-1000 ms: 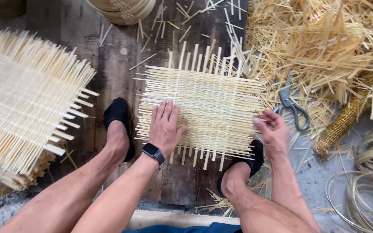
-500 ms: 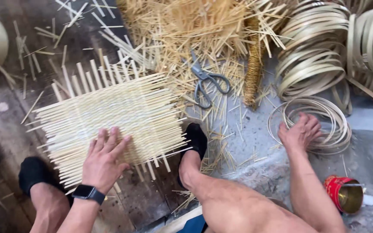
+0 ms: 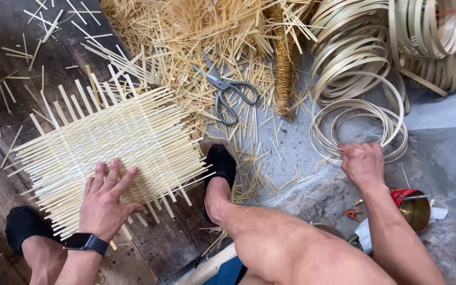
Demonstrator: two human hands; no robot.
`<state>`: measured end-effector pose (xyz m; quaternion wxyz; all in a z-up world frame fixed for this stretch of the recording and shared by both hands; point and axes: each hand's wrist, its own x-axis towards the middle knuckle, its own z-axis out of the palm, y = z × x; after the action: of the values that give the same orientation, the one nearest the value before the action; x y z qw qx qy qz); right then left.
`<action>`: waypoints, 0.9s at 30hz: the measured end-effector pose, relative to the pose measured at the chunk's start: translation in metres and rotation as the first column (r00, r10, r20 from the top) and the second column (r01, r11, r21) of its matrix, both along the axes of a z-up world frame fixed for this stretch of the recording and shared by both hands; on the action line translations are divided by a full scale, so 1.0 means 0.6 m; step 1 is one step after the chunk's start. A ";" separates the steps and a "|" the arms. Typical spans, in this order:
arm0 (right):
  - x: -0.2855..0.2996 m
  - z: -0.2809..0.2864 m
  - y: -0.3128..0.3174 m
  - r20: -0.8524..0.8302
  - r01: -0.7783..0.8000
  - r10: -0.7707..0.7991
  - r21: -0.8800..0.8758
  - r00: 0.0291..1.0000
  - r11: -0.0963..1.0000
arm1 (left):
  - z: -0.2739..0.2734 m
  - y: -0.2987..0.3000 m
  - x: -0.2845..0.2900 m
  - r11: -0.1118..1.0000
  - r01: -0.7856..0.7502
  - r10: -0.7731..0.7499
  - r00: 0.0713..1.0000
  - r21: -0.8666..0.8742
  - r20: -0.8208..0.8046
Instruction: The person sits on the floor weaving a square bamboo panel from thin bamboo strips, pressing the weave flat. They trim protruding strip ends with scissors, shape the panel over a round wooden mold, fit a bent bamboo rim ring around it, and stack the finished round woven piece with others.
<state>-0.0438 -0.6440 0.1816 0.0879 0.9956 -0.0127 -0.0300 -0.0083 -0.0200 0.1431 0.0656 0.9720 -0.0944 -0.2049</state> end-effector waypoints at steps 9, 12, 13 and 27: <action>0.151 0.273 0.363 -0.033 -0.712 0.739 0.240 0.673 0.659 | 0.245 -0.127 0.096 0.069 -0.669 0.504 0.663 -0.740 -0.553; 0.193 0.312 0.455 -0.161 -0.886 0.917 0.241 0.365 0.395 | 0.252 -0.119 0.108 -0.588 -0.642 0.215 0.462 -0.492 -0.860; 0.201 0.319 0.480 -0.273 -0.901 0.925 0.274 0.263 0.337 | 0.224 -0.103 0.103 -0.670 -0.514 0.223 0.550 -0.536 -0.805; 0.277 0.141 0.614 -0.403 0.457 0.223 0.834 0.888 -0.308 | 0.131 0.011 0.024 -0.735 -0.464 0.307 0.423 -0.494 -0.853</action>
<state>0.1223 -0.2757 0.2659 -0.7505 0.6089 -0.0703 -0.2469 0.0060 -0.0136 0.2217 0.8793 0.3401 0.3330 -0.0169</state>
